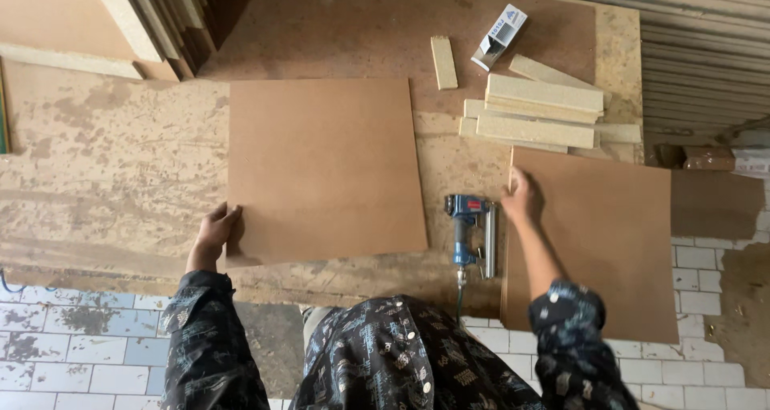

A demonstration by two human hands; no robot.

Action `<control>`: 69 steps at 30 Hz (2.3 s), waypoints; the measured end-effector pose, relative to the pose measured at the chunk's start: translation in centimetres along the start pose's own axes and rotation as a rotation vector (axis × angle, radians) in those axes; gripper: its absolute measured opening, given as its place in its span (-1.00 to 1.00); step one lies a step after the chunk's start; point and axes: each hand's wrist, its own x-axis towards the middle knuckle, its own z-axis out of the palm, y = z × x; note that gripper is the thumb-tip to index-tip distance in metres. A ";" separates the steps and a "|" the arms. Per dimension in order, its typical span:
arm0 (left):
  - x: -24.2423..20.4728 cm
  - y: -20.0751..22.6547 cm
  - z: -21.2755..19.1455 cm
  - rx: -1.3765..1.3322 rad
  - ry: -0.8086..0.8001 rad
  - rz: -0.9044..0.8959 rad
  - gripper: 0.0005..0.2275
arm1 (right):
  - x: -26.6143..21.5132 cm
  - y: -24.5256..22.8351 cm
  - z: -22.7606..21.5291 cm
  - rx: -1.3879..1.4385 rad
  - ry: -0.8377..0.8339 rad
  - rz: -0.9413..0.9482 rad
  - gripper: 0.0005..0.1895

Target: The person repeatedly places a thin wooden strip along the edge of a square board and uses a pneumatic nail gun to fasten it. The person handles multiple boards and strips, stacking completed boards aside.

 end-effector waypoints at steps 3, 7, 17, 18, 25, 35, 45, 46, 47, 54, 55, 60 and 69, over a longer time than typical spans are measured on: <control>1.7 0.4 0.0 0.371 0.201 0.107 -0.63 | 7.0 2.8 -1.4 -0.337 0.007 -0.226 -0.32; 3.8 1.2 1.1 0.659 0.371 0.074 -0.55 | 14.2 4.1 -1.2 -0.469 -0.188 -0.129 -0.13; 1.0 -0.4 0.5 0.921 0.523 0.335 -0.51 | 13.2 1.0 -1.3 0.028 -0.530 -0.169 -0.50; -0.1 -1.0 0.5 0.885 0.516 0.329 -0.51 | 11.4 0.1 -0.6 0.252 -0.724 0.011 -0.60; -5.5 -3.7 2.9 0.836 0.484 0.335 -0.53 | -6.5 -13.6 4.3 1.850 -1.049 0.330 -0.65; -12.7 -7.7 9.0 0.069 -0.126 0.132 -0.65 | -20.7 -29.2 15.7 1.470 -0.808 0.711 -0.66; -19.9 0.8 10.5 0.926 -0.314 0.414 -0.08 | -25.4 -32.7 17.3 1.354 -0.335 0.487 -0.72; -19.8 1.2 10.3 1.036 -0.314 0.546 -0.16 | -26.3 -32.3 16.7 1.474 -0.273 0.544 -0.72; -19.4 1.3 9.7 1.143 -0.312 0.680 -0.25 | -27.3 -31.9 16.0 1.481 -0.306 0.640 -0.74; -14.9 -1.8 5.4 1.308 -0.395 0.937 -0.55 | -31.7 -29.1 13.3 1.357 -0.646 0.859 -0.80; -14.5 -2.3 5.5 1.255 -0.377 0.943 -0.57 | -31.6 -28.5 13.2 1.306 -0.631 0.841 -0.81; -14.0 -2.0 6.2 1.335 -0.376 0.933 -0.52 | -29.3 -24.9 10.9 0.666 -0.168 0.305 -0.66; -13.2 0.2 -1.2 1.205 0.056 0.381 -0.02 | -24.1 -20.3 4.8 -0.094 0.027 -0.207 0.02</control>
